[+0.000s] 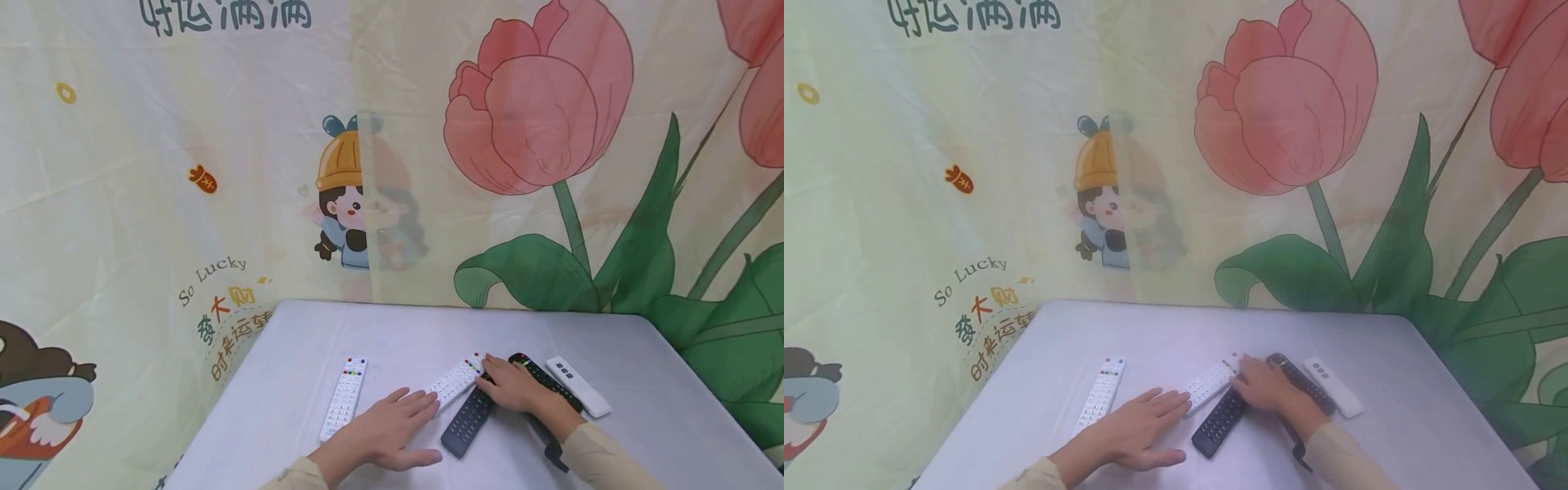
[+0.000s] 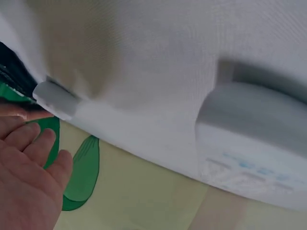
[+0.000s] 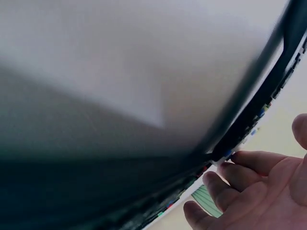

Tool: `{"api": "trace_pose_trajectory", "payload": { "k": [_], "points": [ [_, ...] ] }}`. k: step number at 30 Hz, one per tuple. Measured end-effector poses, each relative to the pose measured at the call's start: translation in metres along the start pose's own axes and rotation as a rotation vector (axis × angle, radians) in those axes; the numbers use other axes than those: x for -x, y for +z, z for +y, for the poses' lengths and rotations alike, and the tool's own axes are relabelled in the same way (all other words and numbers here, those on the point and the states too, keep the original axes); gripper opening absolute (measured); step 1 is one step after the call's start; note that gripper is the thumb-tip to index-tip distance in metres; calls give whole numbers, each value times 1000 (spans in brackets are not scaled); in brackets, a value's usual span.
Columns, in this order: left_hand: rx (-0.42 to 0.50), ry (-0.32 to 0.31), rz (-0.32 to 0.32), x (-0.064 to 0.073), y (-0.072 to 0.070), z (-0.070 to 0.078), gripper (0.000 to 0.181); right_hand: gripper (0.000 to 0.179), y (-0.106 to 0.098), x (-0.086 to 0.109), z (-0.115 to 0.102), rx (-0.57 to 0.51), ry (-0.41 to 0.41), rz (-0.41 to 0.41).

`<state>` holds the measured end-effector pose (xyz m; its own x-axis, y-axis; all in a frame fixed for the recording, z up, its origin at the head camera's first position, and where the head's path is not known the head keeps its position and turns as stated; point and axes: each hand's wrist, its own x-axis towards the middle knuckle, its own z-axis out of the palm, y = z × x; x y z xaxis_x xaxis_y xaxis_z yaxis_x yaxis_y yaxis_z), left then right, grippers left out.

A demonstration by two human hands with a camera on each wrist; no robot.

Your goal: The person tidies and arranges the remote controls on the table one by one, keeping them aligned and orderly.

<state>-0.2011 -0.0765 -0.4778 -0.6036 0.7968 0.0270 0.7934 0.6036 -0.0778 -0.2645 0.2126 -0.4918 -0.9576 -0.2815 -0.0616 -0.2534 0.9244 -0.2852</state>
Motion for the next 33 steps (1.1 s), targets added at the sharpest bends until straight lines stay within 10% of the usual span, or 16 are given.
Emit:
{"api": "trace_pose_trajectory", "payload": {
  "k": [8, 33],
  "points": [
    [87, -106, -124, -7, 2, 1, 91, 66, 1, -1, -1, -21, 26, -20],
    [81, -48, -95, -5, 10, 0, 92, 53, -6, -6, -2, -48, 7, -76]
  ]
}}
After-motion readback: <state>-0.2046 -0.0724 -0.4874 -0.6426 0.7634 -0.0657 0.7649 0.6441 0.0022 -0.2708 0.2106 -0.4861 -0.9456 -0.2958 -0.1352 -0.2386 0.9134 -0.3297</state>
